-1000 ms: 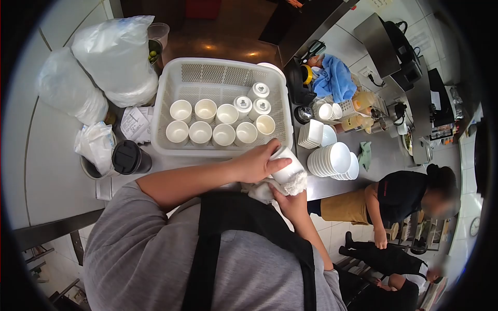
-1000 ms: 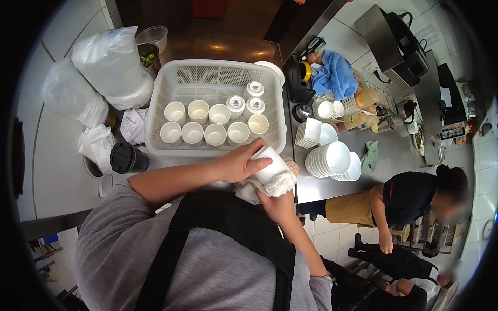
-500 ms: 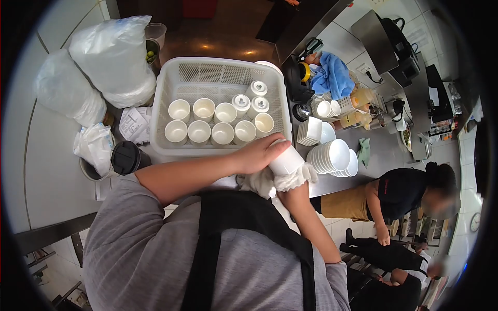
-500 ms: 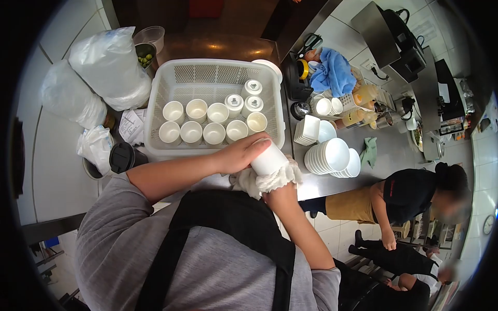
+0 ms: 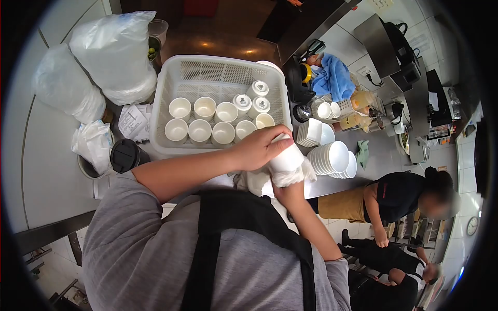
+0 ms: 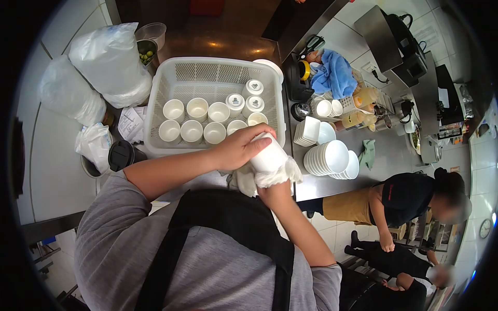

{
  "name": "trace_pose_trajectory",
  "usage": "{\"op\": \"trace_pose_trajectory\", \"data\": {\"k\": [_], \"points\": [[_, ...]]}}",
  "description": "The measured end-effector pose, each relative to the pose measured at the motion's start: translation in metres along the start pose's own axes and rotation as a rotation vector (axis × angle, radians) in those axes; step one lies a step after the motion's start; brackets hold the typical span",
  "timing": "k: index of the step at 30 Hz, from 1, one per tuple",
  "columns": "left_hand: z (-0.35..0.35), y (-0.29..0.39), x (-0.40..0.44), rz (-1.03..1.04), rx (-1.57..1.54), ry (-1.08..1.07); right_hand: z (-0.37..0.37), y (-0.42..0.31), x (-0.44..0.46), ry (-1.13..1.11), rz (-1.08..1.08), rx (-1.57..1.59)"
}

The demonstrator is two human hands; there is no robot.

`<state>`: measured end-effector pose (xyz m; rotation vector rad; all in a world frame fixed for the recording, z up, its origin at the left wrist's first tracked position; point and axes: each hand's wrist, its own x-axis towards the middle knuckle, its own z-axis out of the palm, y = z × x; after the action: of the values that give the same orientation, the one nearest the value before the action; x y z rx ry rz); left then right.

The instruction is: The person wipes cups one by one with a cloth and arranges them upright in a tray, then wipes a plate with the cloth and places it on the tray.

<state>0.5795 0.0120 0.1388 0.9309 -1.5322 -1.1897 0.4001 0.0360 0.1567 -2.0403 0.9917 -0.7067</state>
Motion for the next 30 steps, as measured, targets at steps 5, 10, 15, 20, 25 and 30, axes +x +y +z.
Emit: {"op": "trace_pose_trajectory", "data": {"k": [5,10,15,20,25,30], "points": [[-0.025,0.006,-0.01,0.415,0.376,-0.105,-0.009,-0.005,-0.006,-0.137,0.522,1.38],[-0.025,0.013,-0.005,0.519,0.523,-0.204,-0.024,0.014,0.01,-0.005,0.498,1.221],[-0.007,-0.001,-0.011,-0.143,-0.186,-0.415,-0.028,0.018,0.011,0.147,0.505,0.721],[0.004,-0.023,-0.017,-0.354,-0.602,-0.368,-0.026,0.013,0.021,0.343,0.547,0.733],[0.026,-0.02,-0.02,-0.374,-1.319,0.113,-0.006,0.022,0.008,-0.004,-0.175,-0.466],[0.04,0.002,-0.031,-0.377,-1.131,0.202,-0.013,0.021,0.033,0.034,-0.004,-0.536]]}}
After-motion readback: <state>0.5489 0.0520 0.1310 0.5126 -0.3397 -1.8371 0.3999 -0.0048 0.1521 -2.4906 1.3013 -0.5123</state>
